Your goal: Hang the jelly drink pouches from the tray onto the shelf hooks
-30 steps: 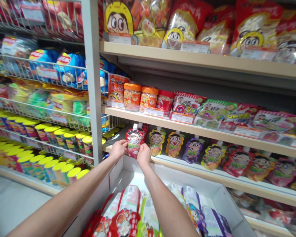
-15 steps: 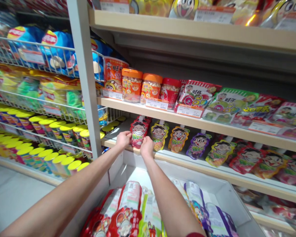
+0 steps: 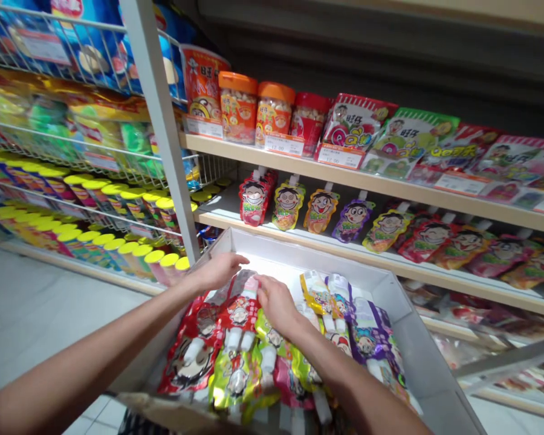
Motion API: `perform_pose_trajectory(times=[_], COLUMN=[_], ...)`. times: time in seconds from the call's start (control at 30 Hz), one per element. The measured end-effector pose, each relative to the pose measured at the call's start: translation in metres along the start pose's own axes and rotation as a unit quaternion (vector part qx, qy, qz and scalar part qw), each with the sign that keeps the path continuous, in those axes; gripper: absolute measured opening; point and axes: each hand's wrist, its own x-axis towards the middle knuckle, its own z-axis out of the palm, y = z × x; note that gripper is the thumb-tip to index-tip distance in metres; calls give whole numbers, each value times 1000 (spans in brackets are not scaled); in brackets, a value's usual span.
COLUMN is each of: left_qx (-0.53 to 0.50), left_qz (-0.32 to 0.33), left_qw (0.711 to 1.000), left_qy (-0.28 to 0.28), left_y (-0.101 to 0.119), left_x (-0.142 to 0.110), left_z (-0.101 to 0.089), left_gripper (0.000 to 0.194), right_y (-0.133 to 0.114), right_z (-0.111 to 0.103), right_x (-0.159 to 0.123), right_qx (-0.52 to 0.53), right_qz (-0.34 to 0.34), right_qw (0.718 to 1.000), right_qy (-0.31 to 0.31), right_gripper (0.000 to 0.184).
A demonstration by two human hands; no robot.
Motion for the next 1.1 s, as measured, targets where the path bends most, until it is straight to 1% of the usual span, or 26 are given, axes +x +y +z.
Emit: perform_pose_trajectory(times=[0.1, 0.17, 0.2, 0.27, 0.33, 0.43, 0.5, 0.6, 0.7, 0.8, 0.9, 1.0, 1.1], left_qx=[8, -12, -21, -36, -46, -53, -49, -70, -99, -104, -139, -195, -230], left_qz=[44, 74, 78, 64, 50, 62, 69, 53, 43, 15, -12, -25, -28], left_qw=[998, 995, 995, 996, 996, 994, 994, 995, 993, 994, 990, 980, 972], left_qy=[-51, -65, -63, -53, -54, -68, -70, -56, -50, -26, -9, -21, -41], left_y=[-9, -18, -22, -28, -31, -31, -30, -30, -34, -40, -45, -46, -41], left_x=[-11, -13, -13, -11, -9, -8, -8, -8, -6, -3, -1, 1, 2], left_z=[12, 18, 21, 23, 23, 21, 20, 20, 21, 20, 18, 16, 12], left_gripper=[29, 28, 28, 30, 32, 35, 37, 37, 35, 34, 31, 27, 24], right_y=[-3, -3, -3, -5, -8, -13, -17, -22, -25, -25, -23, -19, -12], right_z=[4, 5, 5, 3, 0, -5, -5, -1, 2, 1, -7, -15, -19], right_x=[-15, -18, -19, -21, -25, -31, -33, -34, -30, -21, -7, 9, 26], right_qx=[-13, -24, -28, -36, -43, -55, -61, -64, -63, -71, -91, -110, -86], right_qz=[-26, -35, -37, -39, -36, -30, -22, -14, -28, -36, -25, 3, 26], right_qw=[999, 997, 996, 994, 991, 986, 985, 989, 992, 993, 995, 994, 994], right_qy=[-41, -63, -73, -94, -119, -157, -161, -132, -105, -84, -44, 12, 63], right_gripper=[37, 37, 37, 37, 41, 58, 63, 53, 40, 28, 26, 26, 26])
